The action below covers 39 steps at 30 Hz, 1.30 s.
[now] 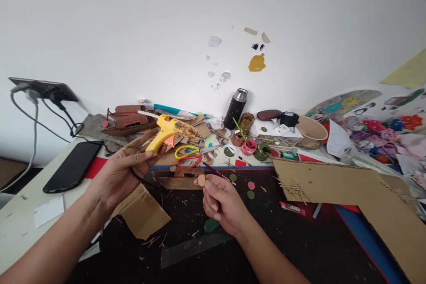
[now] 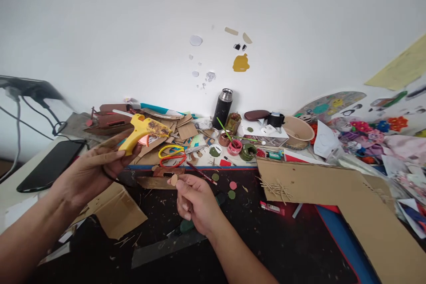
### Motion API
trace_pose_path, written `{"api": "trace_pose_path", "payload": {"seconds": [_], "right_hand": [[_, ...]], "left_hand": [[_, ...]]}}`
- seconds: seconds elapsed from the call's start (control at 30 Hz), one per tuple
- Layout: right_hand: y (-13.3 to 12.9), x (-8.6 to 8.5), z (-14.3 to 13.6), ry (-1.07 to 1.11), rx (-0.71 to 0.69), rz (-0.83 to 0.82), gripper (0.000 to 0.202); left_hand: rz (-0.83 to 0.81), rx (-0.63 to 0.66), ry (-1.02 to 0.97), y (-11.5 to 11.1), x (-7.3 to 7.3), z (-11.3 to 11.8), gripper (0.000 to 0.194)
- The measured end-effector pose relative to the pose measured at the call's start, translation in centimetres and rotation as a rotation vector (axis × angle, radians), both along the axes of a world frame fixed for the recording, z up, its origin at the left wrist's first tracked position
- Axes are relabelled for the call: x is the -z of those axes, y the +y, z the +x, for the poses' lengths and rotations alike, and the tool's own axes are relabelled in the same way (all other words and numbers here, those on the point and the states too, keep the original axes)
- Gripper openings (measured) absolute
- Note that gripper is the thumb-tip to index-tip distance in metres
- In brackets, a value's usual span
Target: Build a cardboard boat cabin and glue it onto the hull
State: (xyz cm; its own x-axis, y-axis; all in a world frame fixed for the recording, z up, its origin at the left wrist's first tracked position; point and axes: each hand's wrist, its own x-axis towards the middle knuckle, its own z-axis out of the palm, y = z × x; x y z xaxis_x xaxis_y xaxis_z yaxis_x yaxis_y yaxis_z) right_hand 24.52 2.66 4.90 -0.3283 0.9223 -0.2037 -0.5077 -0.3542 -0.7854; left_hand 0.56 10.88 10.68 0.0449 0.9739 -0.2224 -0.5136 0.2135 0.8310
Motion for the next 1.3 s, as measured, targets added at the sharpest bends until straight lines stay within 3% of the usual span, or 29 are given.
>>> {"api": "trace_pose_path", "payload": {"seconds": [0.13,0.23,0.43,0.57,0.63,0.73,0.93,1.3], "right_hand": [[1.0,-0.9,0.1,0.035,0.017,0.026,0.045],[2.2,-1.6,-0.1,0.057,0.059,0.041,0.045],[4.2,-2.5,-0.7,0.104,0.142,0.081,0.050],[4.1,-1.7,-0.4,0.097,0.172,0.084,0.051],[3.9,-1.2,-0.1,0.084,0.174,0.074,0.050],[3.8,-0.6,0.6,0.078,0.178,0.066,0.049],[4.4,-0.3,1.6,0.103,0.199,0.051,0.051],[4.5,0.1,2.0,0.149,0.200,0.041,0.050]], "left_hand": [[-0.014,-0.035,-0.064,0.4,-0.3,0.7,0.041],[-0.007,-0.037,-0.104,0.5,-0.8,0.7,0.035],[-0.068,0.201,-0.059,0.0,-0.5,0.2,0.023],[0.005,0.347,0.049,-0.4,-0.1,0.4,0.025],[0.055,0.407,0.075,-0.6,0.1,0.7,0.035],[0.116,0.455,0.114,-0.7,0.4,1.4,0.052],[0.142,0.506,0.215,-0.7,0.8,2.1,0.057],[-0.077,0.424,-0.138,-0.8,1.3,3.0,0.041]]}}
